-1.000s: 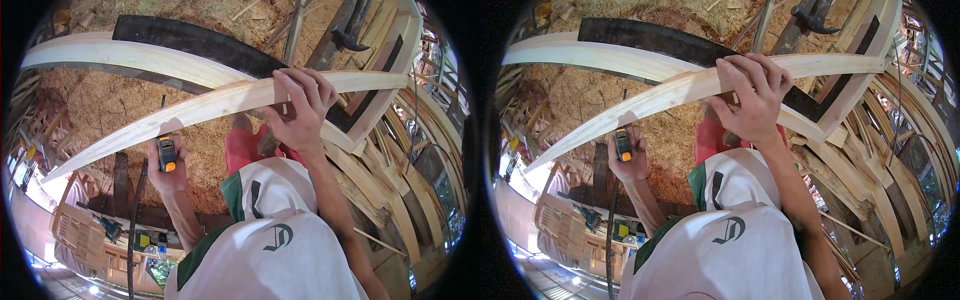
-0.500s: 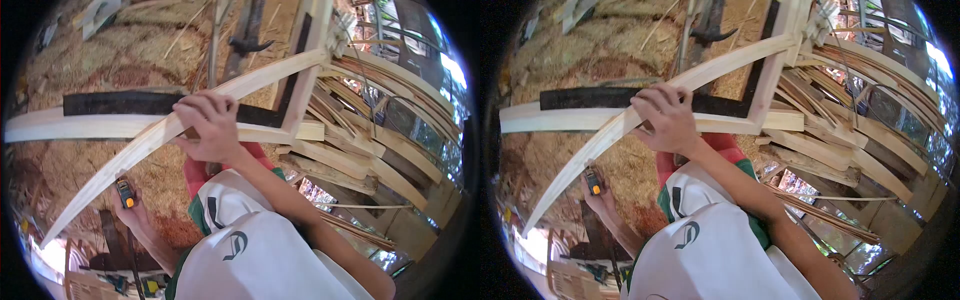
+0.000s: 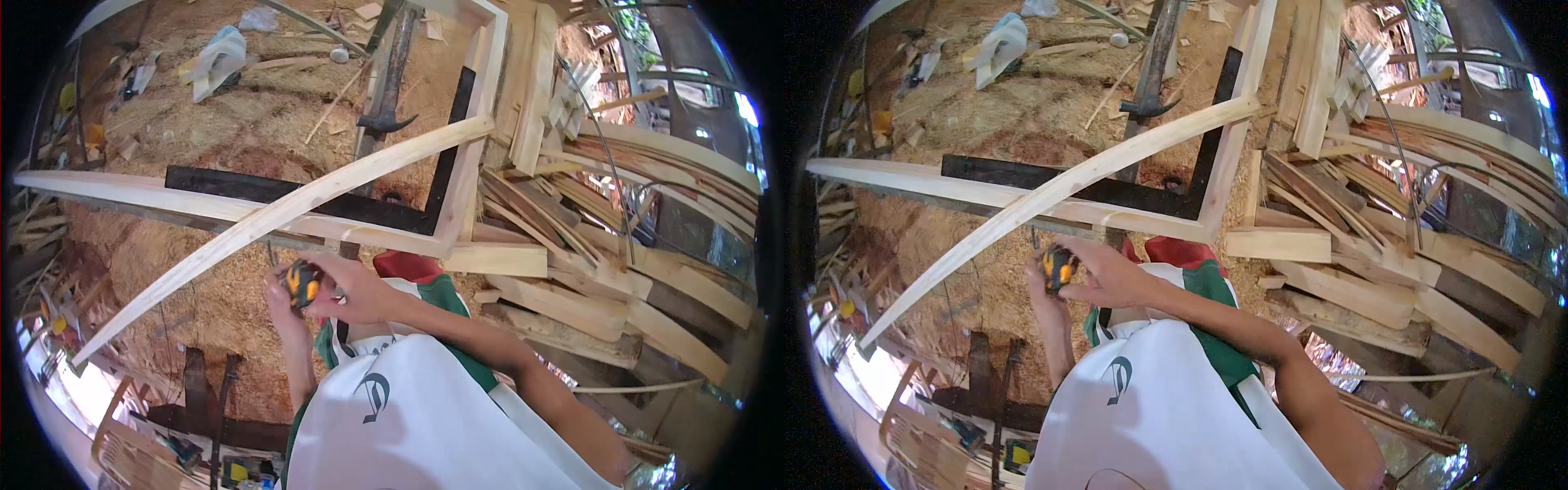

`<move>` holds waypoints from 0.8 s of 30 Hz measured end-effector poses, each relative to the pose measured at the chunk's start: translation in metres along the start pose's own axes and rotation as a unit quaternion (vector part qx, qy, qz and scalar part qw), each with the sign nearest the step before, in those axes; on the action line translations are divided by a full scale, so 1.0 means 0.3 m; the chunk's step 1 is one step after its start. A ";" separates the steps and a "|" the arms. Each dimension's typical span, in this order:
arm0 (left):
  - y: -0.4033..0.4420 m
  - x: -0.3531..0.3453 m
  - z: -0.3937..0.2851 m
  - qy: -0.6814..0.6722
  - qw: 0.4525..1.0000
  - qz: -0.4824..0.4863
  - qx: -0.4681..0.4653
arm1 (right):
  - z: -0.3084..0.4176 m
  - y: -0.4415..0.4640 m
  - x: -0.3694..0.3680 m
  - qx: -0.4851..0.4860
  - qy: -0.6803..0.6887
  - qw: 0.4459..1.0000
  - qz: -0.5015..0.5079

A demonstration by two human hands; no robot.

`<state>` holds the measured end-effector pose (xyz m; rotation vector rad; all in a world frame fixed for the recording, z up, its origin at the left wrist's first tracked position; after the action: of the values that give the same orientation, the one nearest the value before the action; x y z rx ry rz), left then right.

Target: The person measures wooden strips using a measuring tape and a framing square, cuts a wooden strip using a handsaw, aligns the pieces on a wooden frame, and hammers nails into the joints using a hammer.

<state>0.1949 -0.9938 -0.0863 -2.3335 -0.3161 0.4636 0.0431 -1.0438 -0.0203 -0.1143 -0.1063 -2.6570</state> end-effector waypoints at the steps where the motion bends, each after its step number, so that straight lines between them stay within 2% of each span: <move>1: -0.017 -0.063 0.015 0.022 1.000 0.009 0.007 | -0.014 -0.037 0.040 -0.069 0.036 0.997 -0.018; 2: -0.036 -0.126 0.032 0.043 0.999 0.014 0.013 | -0.008 -0.064 0.082 -0.061 0.042 0.997 -0.006; 4: -0.078 -0.254 0.060 0.135 0.991 -0.009 0.019 | -0.075 -0.153 0.187 -0.168 0.108 0.979 -0.040; 5: -0.074 -0.313 0.116 0.098 0.994 0.006 0.053 | -0.085 -0.183 0.228 -0.161 0.117 0.980 -0.020; 6: -0.075 -0.373 0.102 0.267 0.963 -0.018 -0.039 | -0.103 -0.218 0.284 -0.162 0.119 0.979 -0.022; 8: -0.114 -0.499 0.139 0.335 0.942 -0.034 -0.017 | -0.150 -0.285 0.384 -0.161 0.129 0.979 -0.005; 9: -0.125 -0.542 0.179 0.332 0.942 -0.050 -0.017 | -0.175 -0.315 0.439 -0.151 0.131 0.980 -0.019; 11: -0.147 -0.642 0.218 0.315 0.937 -0.066 -0.139 | -0.179 -0.348 0.556 -0.140 0.131 0.981 -0.034; 12: -0.165 -0.689 0.229 0.310 0.938 -0.066 -0.138 | -0.169 -0.356 0.628 -0.152 0.167 0.973 -0.053; 14: -0.188 -0.741 0.309 0.151 0.987 -0.062 0.012 | -0.160 -0.377 0.770 -0.168 0.194 0.964 -0.067; 16: -0.220 -0.784 0.359 0.085 0.994 -0.074 0.012 | -0.161 -0.354 0.919 -0.168 0.236 0.950 -0.119; 17: -0.241 -0.788 0.384 -0.002 0.997 -0.078 0.029 | -0.247 -0.359 0.996 -0.167 0.249 0.943 -0.143; 19: -0.284 -0.805 0.415 -0.135 0.986 -0.085 0.045 | -0.196 -0.282 1.128 -0.140 0.313 0.919 -0.194; 21: -0.307 -0.792 0.454 -0.173 0.982 -0.059 0.035 | -0.264 -0.207 1.288 -0.119 0.308 0.907 -0.262; 23: -0.320 -0.789 0.481 -0.207 0.978 -0.032 0.024 | -0.437 -0.139 1.488 -0.086 0.182 0.927 -0.316; 24: -0.323 -0.787 0.500 -0.230 0.972 -0.031 0.046 | -0.431 -0.099 1.510 -0.081 0.186 0.928 -0.313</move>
<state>-0.0899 -0.9167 -0.0632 -2.0990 -0.5706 0.9686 -0.3788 -1.2373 -0.1055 0.4469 0.2452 -3.2607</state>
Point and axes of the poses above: each hand's wrist, its own y-axis towards the middle knuckle, its own x-axis out of the back of the hand, z = x × y, the point moved 7 cm from there along y, towards the middle knuckle, and after that the axes turned 13 degrees about x, right-handed, at the moved point
